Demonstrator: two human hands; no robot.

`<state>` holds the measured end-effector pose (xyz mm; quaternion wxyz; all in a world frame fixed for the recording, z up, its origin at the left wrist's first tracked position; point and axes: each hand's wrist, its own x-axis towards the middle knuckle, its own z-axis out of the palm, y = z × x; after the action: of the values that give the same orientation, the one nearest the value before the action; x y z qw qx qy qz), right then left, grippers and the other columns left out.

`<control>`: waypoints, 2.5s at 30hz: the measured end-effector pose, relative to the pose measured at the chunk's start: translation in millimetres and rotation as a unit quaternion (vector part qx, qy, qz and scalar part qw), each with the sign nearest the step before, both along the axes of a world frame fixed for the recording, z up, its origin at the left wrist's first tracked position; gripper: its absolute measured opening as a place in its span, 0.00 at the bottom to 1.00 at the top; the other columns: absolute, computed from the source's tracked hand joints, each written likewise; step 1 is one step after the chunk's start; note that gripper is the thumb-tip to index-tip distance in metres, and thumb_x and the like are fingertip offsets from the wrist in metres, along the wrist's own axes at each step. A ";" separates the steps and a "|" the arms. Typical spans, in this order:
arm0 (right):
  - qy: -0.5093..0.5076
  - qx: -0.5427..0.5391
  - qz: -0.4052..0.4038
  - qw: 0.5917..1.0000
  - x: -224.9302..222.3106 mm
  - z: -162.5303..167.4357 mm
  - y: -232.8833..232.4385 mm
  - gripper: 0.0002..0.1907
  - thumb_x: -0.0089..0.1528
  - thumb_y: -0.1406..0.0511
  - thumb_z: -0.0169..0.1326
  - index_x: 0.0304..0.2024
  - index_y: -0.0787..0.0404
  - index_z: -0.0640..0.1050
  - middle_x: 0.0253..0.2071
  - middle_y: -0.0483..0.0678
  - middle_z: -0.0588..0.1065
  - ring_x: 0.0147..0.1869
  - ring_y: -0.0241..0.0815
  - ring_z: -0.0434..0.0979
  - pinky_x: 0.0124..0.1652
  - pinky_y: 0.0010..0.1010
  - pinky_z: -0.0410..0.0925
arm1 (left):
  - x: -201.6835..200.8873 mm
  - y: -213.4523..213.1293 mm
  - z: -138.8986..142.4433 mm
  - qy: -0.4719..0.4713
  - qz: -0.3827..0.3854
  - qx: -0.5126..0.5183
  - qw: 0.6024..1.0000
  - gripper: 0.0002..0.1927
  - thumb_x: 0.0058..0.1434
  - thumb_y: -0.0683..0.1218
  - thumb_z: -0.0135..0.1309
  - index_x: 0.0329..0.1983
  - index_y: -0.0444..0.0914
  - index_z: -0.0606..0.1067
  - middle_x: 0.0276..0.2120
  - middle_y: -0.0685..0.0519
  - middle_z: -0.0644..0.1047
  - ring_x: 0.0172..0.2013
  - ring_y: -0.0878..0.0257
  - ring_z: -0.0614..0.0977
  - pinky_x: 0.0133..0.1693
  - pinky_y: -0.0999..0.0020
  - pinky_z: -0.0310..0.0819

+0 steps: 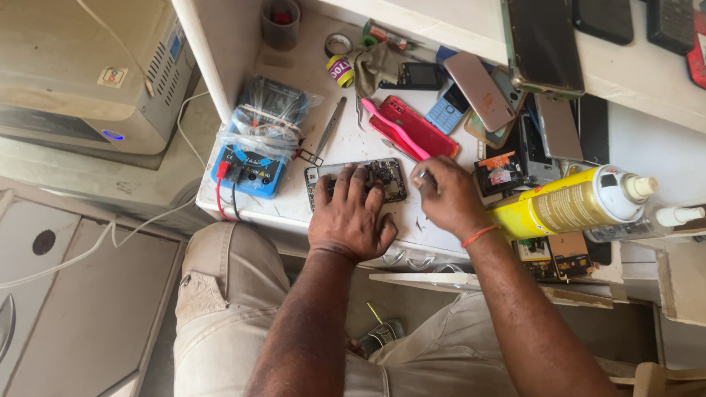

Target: The person works on a disassembled smartphone at a cluttered repair bench, using a small screwdriver-like tool to pry and manipulate components on the exposed board while holding the phone frame steady. They then connect a charging cable to the reassembled phone and hold it while it powers on.

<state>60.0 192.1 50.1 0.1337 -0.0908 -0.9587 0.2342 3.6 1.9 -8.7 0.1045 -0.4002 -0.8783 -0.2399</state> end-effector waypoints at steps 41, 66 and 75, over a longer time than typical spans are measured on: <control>-0.048 -0.019 0.078 0.996 -20.5 4.2 8.5 0.06 0.61 0.69 0.61 0.41 0.62 0.82 0.39 0.53 0.80 0.44 0.52 0.82 0.44 0.38 0.73 | 0.1 0.3 5.8 -0.021 -0.004 -0.031 0.999 0.34 0.55 0.64 0.49 0.60 0.42 0.73 0.65 0.40 0.68 0.67 0.46 0.65 0.63 0.36 0.51; -0.031 -0.026 0.066 0.997 -21.8 8.0 -3.3 0.04 0.61 0.69 0.59 0.38 0.62 0.80 0.38 0.53 0.79 0.42 0.50 0.83 0.42 0.37 0.73 | 1.1 -0.3 4.6 -0.004 -0.002 -0.006 1.000 0.32 0.55 0.63 0.50 0.57 0.41 0.74 0.64 0.40 0.70 0.66 0.46 0.67 0.63 0.36 0.53; 0.084 -0.305 -0.049 0.947 -15.5 8.9 23.0 0.10 0.70 0.61 0.54 0.41 0.62 0.77 0.38 0.49 0.78 0.35 0.41 0.76 0.35 0.35 0.69 | -0.1 -0.8 3.8 -0.020 -0.006 -0.019 1.000 0.30 0.56 0.63 0.48 0.55 0.41 0.74 0.65 0.39 0.68 0.67 0.45 0.65 0.63 0.35 0.53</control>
<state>44.5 215.1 59.0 0.1905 -0.1541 -0.8210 0.5157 3.5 1.1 -4.8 0.0780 -0.4028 -0.8821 -0.2316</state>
